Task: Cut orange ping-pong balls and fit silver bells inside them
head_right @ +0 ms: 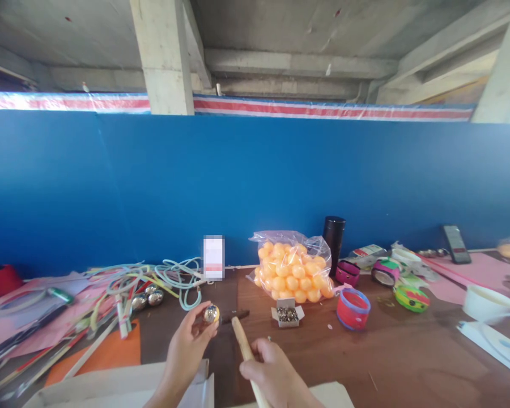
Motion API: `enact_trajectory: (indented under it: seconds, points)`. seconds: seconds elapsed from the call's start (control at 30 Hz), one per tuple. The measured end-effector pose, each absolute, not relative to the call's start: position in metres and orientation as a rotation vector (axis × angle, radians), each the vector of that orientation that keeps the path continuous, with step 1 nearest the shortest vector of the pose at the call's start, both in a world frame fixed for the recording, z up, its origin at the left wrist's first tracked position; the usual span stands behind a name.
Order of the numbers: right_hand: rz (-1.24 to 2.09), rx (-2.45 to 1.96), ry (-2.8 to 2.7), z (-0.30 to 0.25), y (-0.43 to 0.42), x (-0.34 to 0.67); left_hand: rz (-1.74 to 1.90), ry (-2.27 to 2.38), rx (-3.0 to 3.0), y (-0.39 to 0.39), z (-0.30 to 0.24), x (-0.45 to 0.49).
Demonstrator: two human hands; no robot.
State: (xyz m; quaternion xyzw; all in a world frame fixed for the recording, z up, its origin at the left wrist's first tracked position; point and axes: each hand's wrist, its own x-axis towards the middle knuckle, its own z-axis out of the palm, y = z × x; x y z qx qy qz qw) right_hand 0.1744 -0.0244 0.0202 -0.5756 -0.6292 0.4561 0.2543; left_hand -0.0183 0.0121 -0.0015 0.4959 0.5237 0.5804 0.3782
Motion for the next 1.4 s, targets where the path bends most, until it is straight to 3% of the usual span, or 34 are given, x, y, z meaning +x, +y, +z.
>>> enact_trajectory:
  seconds: [0.3, 0.73, 1.4]
  points:
    - [1.309, -1.07, -1.483, 0.028, -0.038, 0.164, 1.529, 1.352, 1.176, 0.013, -0.001, -0.018]
    - [1.132, -1.083, -1.707, 0.028, -0.043, 0.163, 1.579, 1.288, 1.057, 0.012, 0.006, -0.016]
    - [1.268, -1.099, -1.585, 0.029, -0.043, 0.163, 1.577, 1.267, 1.082, 0.012, 0.002, -0.015]
